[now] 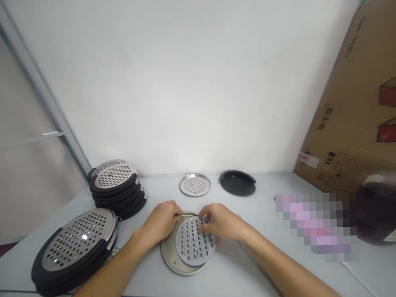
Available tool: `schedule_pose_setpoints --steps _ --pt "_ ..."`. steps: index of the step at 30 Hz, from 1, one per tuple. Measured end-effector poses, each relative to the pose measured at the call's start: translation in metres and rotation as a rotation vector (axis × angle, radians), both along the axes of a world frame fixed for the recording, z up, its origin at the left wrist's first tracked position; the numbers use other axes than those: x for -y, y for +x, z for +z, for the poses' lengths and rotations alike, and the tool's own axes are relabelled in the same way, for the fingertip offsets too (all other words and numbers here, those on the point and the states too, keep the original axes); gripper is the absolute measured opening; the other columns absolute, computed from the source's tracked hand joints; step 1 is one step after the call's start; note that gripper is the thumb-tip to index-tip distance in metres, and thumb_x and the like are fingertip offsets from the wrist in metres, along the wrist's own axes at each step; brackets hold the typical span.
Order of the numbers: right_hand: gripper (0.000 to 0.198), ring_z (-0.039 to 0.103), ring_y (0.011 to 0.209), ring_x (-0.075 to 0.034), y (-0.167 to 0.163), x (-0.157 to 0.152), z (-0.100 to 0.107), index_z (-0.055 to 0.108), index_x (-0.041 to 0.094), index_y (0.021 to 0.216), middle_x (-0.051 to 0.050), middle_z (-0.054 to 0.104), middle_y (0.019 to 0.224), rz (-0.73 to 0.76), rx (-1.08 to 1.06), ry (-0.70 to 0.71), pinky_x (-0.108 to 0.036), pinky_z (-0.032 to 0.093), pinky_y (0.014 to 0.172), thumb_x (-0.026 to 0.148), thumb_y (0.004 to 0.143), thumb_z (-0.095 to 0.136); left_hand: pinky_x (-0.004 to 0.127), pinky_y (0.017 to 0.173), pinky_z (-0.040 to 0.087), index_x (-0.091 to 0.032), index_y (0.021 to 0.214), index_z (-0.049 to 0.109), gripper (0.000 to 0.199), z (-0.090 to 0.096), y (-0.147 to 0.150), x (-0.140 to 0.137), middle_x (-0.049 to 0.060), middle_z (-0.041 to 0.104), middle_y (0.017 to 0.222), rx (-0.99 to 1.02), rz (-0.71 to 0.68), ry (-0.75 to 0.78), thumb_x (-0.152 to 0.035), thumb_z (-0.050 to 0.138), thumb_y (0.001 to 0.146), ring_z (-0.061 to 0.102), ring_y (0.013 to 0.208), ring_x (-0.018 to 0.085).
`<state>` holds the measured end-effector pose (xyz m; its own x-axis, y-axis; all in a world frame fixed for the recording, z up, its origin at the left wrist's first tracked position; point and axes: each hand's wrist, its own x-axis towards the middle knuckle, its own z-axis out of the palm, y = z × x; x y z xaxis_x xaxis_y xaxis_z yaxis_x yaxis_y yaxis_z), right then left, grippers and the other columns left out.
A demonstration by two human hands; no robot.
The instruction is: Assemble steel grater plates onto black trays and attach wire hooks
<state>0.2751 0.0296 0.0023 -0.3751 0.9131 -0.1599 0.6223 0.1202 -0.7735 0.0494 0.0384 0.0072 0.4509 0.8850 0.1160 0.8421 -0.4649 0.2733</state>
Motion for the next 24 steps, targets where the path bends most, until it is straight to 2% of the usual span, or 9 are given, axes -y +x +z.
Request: schedule_pose_setpoints --steps 4,9,12,16,18,21,24 --pt "0.034 0.057 0.037 -0.009 -0.005 0.003 0.002 0.067 0.02 0.104 -0.009 0.065 0.101 -0.011 0.043 0.026 -0.02 0.04 0.032 0.037 0.075 0.068 0.027 0.072 0.044 -0.022 0.086 0.076 0.023 -0.006 -0.006 -0.008 0.005 0.074 0.085 0.194 0.013 -0.116 -0.016 0.056 0.076 0.064 0.079 0.02" --pt "0.033 0.054 0.036 -0.008 -0.01 0.007 0.004 0.07 0.021 0.101 -0.008 0.066 0.098 -0.039 0.083 0.051 -0.021 0.039 0.034 0.039 0.074 0.067 0.025 0.072 0.046 -0.021 0.086 0.076 0.031 -0.012 -0.012 -0.014 0.003 0.075 0.088 0.341 -0.038 -0.206 -0.014 0.048 0.077 0.066 0.083 0.019" --pt "0.029 0.055 0.044 -0.01 -0.011 0.009 0.004 0.074 0.022 0.097 -0.007 0.065 0.095 -0.05 0.095 0.16 -0.023 0.041 0.041 0.039 0.073 0.068 0.025 0.071 0.046 -0.021 0.086 0.076 0.031 -0.013 -0.012 -0.015 0.003 0.075 0.087 0.357 -0.027 -0.219 -0.014 0.048 0.075 0.066 0.083 0.019" --pt "0.026 0.06 0.07 -0.019 -0.011 0.01 0.003 0.075 0.024 0.092 -0.006 0.064 0.088 -0.033 0.135 0.306 -0.026 0.045 0.06 0.039 0.072 0.069 0.026 0.072 0.047 -0.018 0.087 0.075 0.028 -0.013 -0.012 -0.014 0.004 0.075 0.089 0.353 0.001 -0.219 -0.016 0.049 0.076 0.066 0.084 0.019" --pt "0.024 0.06 0.076 -0.021 -0.011 0.01 0.003 0.075 0.023 0.089 -0.005 0.063 0.086 -0.012 0.149 0.326 -0.027 0.044 0.064 0.039 0.072 0.068 0.026 0.074 0.047 -0.018 0.087 0.075 0.028 -0.012 -0.011 -0.014 0.005 0.075 0.09 0.351 0.011 -0.212 -0.016 0.05 0.076 0.066 0.084 0.019" --pt "0.019 0.059 0.073 -0.02 -0.013 0.012 0.006 0.073 0.021 0.08 -0.005 0.062 0.086 0.01 0.157 0.314 -0.027 0.043 0.062 0.038 0.075 0.066 0.027 0.075 0.047 -0.019 0.087 0.076 0.028 -0.012 -0.01 -0.013 0.005 0.075 0.089 0.352 0.014 -0.202 -0.016 0.05 0.076 0.066 0.084 0.02" --pt "0.017 0.058 0.071 -0.019 -0.017 0.014 0.008 0.073 0.021 0.081 -0.005 0.062 0.088 0.0 0.154 0.294 -0.027 0.043 0.059 0.036 0.075 0.065 0.027 0.076 0.047 -0.019 0.089 0.075 0.029 -0.012 -0.009 -0.012 0.006 0.075 0.091 0.341 0.017 -0.185 -0.015 0.049 0.077 0.066 0.085 0.02"
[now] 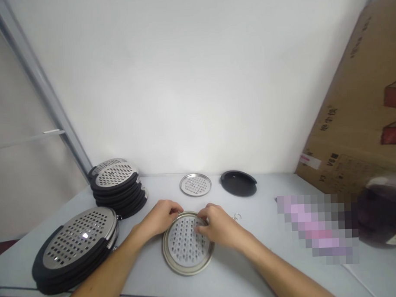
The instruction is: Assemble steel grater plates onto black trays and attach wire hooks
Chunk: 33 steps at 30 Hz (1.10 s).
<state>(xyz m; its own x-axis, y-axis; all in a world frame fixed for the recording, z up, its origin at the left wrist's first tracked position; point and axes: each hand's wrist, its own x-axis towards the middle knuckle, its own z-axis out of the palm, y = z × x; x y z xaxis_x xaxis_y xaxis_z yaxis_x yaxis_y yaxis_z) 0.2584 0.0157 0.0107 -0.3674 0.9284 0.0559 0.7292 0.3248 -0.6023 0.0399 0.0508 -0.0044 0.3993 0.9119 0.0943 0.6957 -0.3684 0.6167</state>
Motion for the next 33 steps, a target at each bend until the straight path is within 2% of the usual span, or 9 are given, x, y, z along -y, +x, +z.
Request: schedule_pose_setpoints --steps 9,14,16,18,20,23,25,27,33 --pt "0.019 0.058 0.072 -0.017 0.011 -0.012 -0.003 0.074 0.027 0.089 -0.002 0.067 0.088 0.048 0.006 0.013 -0.025 0.042 0.06 0.025 0.075 0.062 0.029 0.08 0.045 -0.02 0.099 0.073 0.027 0.005 0.001 0.005 0.007 0.071 0.097 -0.033 -0.029 0.033 -0.02 0.053 0.081 0.063 0.089 0.022" --pt "0.024 0.059 0.069 -0.017 0.018 -0.018 -0.011 0.075 0.025 0.09 -0.003 0.068 0.087 0.06 -0.003 0.011 -0.026 0.043 0.062 0.02 0.073 0.059 0.035 0.101 0.037 -0.028 0.111 0.068 0.036 0.014 0.006 0.019 0.008 0.055 0.122 0.001 -0.18 0.053 -0.035 0.069 0.076 0.047 0.12 0.026" --pt "0.026 0.06 0.072 -0.017 0.019 -0.019 -0.013 0.075 0.024 0.091 -0.004 0.068 0.089 0.051 0.011 0.005 -0.025 0.043 0.064 0.018 0.072 0.058 0.037 0.104 0.035 -0.028 0.109 0.068 0.042 0.016 0.009 0.025 0.008 0.049 0.13 -0.014 -0.252 0.026 -0.042 0.075 0.069 0.038 0.128 0.028" --pt "0.025 0.06 0.075 -0.017 0.019 -0.02 -0.014 0.074 0.023 0.091 -0.004 0.068 0.091 0.022 0.04 0.004 -0.025 0.043 0.065 0.016 0.073 0.057 0.037 0.104 0.035 -0.027 0.105 0.069 0.044 0.017 0.012 0.027 0.007 0.047 0.13 -0.027 -0.279 0.029 -0.043 0.078 0.065 0.036 0.129 0.028" --pt "0.024 0.06 0.077 -0.018 0.018 -0.021 -0.014 0.073 0.023 0.089 -0.005 0.067 0.09 0.003 0.066 0.016 -0.025 0.043 0.066 0.016 0.074 0.056 0.034 0.101 0.037 -0.026 0.101 0.069 0.033 0.018 0.012 0.026 0.005 0.054 0.122 -0.035 -0.243 0.073 -0.038 0.074 0.071 0.043 0.121 0.025" --pt "0.022 0.06 0.079 -0.019 0.015 -0.019 -0.012 0.073 0.023 0.087 -0.004 0.067 0.088 0.015 0.07 0.063 -0.026 0.042 0.067 0.016 0.077 0.055 0.032 0.09 0.041 -0.023 0.09 0.07 0.015 0.018 0.008 0.019 0.004 0.063 0.099 -0.081 -0.07 0.145 -0.027 0.058 0.083 0.055 0.101 0.021" --pt "0.02 0.06 0.078 -0.018 0.011 -0.016 -0.011 0.073 0.023 0.084 -0.004 0.066 0.086 0.028 0.059 0.1 -0.027 0.042 0.067 0.017 0.079 0.055 0.031 0.082 0.042 -0.021 0.083 0.071 0.016 0.019 0.004 0.015 0.005 0.065 0.089 -0.132 0.04 0.15 -0.026 0.056 0.083 0.058 0.09 0.02" --pt "0.019 0.058 0.074 -0.017 0.005 -0.013 -0.012 0.072 0.024 0.082 -0.003 0.065 0.083 0.042 0.054 0.134 -0.027 0.04 0.065 0.018 0.08 0.055 0.029 0.075 0.042 -0.02 0.079 0.07 0.015 0.02 0.001 0.012 0.004 0.067 0.086 -0.174 0.09 0.119 -0.028 0.058 0.08 0.06 0.083 0.019" --pt "0.021 0.057 0.073 -0.017 -0.005 -0.011 -0.022 0.072 0.023 0.084 -0.004 0.059 0.081 0.065 0.062 0.199 -0.028 0.041 0.067 0.019 0.086 0.051 0.027 0.055 0.031 -0.019 0.062 0.065 0.032 0.025 0.002 0.016 0.003 0.066 0.063 -0.3 0.089 0.04 -0.043 0.056 0.081 0.057 0.06 0.017"
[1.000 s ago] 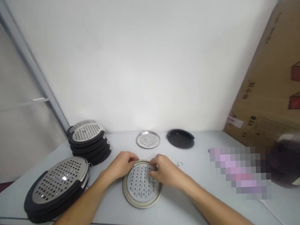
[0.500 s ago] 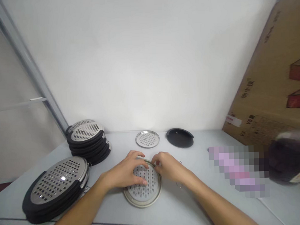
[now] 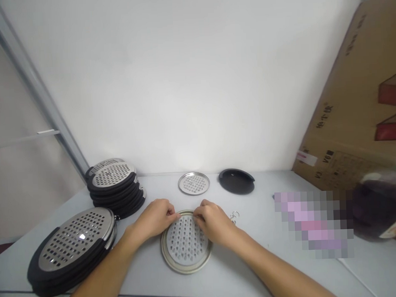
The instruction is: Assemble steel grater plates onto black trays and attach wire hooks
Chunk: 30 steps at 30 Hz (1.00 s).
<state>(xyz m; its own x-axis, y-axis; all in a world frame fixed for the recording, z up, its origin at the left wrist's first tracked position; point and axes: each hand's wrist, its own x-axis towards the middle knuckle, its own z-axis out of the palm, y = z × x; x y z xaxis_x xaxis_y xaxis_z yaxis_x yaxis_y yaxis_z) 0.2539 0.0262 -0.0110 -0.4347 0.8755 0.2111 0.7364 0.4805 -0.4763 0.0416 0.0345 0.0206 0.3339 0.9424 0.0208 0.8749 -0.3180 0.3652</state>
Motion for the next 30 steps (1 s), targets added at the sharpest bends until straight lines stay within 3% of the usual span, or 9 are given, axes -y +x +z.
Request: schedule_pose_setpoints --steps 6,18,30 --pt "0.024 0.058 0.079 -0.019 -0.001 -0.001 -0.005 0.071 0.02 0.088 -0.006 0.056 0.085 -0.019 0.03 -0.018 -0.03 0.043 0.072 0.021 0.089 0.047 0.028 0.052 0.024 -0.018 0.053 0.061 0.046 0.002 0.003 0.002 0.006 0.063 0.055 -0.151 0.028 0.061 -0.054 0.053 0.082 0.053 0.054 0.018" --pt "0.021 0.058 0.077 -0.018 -0.001 -0.002 -0.009 0.068 0.021 0.09 -0.005 0.056 0.087 -0.027 0.007 -0.011 -0.028 0.043 0.07 0.018 0.088 0.047 0.027 0.049 0.022 -0.018 0.054 0.059 0.045 -0.003 -0.001 -0.001 0.002 0.054 0.05 -0.066 0.024 -0.003 -0.048 0.046 0.085 0.04 0.048 0.013" --pt "0.018 0.059 0.074 -0.017 -0.005 -0.001 -0.01 0.07 0.021 0.081 -0.004 0.061 0.084 -0.068 0.013 -0.006 -0.027 0.042 0.067 0.02 0.085 0.052 0.025 0.056 0.034 -0.018 0.071 0.069 0.035 -0.011 -0.007 -0.006 0.006 0.07 0.07 0.04 0.011 -0.091 -0.045 0.05 0.083 0.059 0.064 0.018"
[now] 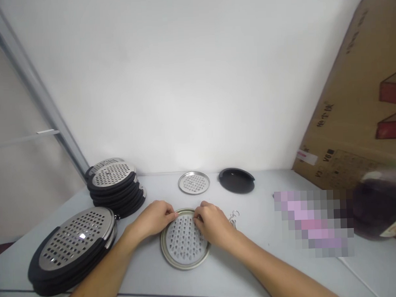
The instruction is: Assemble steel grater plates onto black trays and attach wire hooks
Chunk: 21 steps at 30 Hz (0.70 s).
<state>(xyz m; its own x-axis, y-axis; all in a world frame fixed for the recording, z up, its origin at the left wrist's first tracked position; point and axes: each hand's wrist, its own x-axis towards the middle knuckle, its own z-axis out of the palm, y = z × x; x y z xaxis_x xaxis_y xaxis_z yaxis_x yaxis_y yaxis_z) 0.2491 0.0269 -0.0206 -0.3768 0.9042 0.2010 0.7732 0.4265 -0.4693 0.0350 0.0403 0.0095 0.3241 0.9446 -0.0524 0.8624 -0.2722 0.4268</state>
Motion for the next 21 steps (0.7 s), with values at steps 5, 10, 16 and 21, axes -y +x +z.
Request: schedule_pose_setpoints --steps 5,10,16,21 --pt "0.019 0.058 0.073 -0.017 -0.002 0.002 0.0 0.066 0.019 0.076 -0.005 0.061 0.08 0.017 0.013 0.054 -0.027 0.043 0.067 0.018 0.086 0.049 0.026 0.057 0.036 -0.019 0.073 0.07 0.033 0.004 0.0 0.003 0.006 0.071 0.072 0.019 0.002 -0.015 -0.045 0.052 0.083 0.061 0.067 0.018" --pt "0.017 0.056 0.073 -0.017 -0.002 0.001 0.003 0.06 0.018 0.079 -0.005 0.059 0.082 0.002 -0.011 0.163 -0.027 0.043 0.067 0.016 0.088 0.046 0.026 0.062 0.039 -0.019 0.076 0.071 0.034 0.005 0.0 0.002 0.006 0.072 0.078 0.064 0.014 0.002 -0.048 0.052 0.083 0.062 0.072 0.019" --pt "0.018 0.057 0.075 -0.017 -0.003 -0.004 -0.002 0.06 0.018 0.083 -0.004 0.06 0.082 -0.024 -0.073 0.191 -0.028 0.043 0.069 0.019 0.092 0.044 0.026 0.063 0.04 -0.017 0.078 0.068 0.037 0.004 0.0 -0.003 0.004 0.07 0.075 0.192 0.024 0.044 -0.048 0.05 0.084 0.061 0.071 0.018" --pt "0.014 0.057 0.075 -0.017 -0.007 -0.009 -0.009 0.061 0.018 0.079 -0.003 0.061 0.081 -0.008 -0.107 0.148 -0.027 0.043 0.069 0.018 0.088 0.051 0.026 0.062 0.039 -0.017 0.076 0.066 0.031 0.006 -0.002 -0.007 0.003 0.07 0.075 0.193 0.047 0.075 -0.044 0.052 0.083 0.06 0.07 0.018"
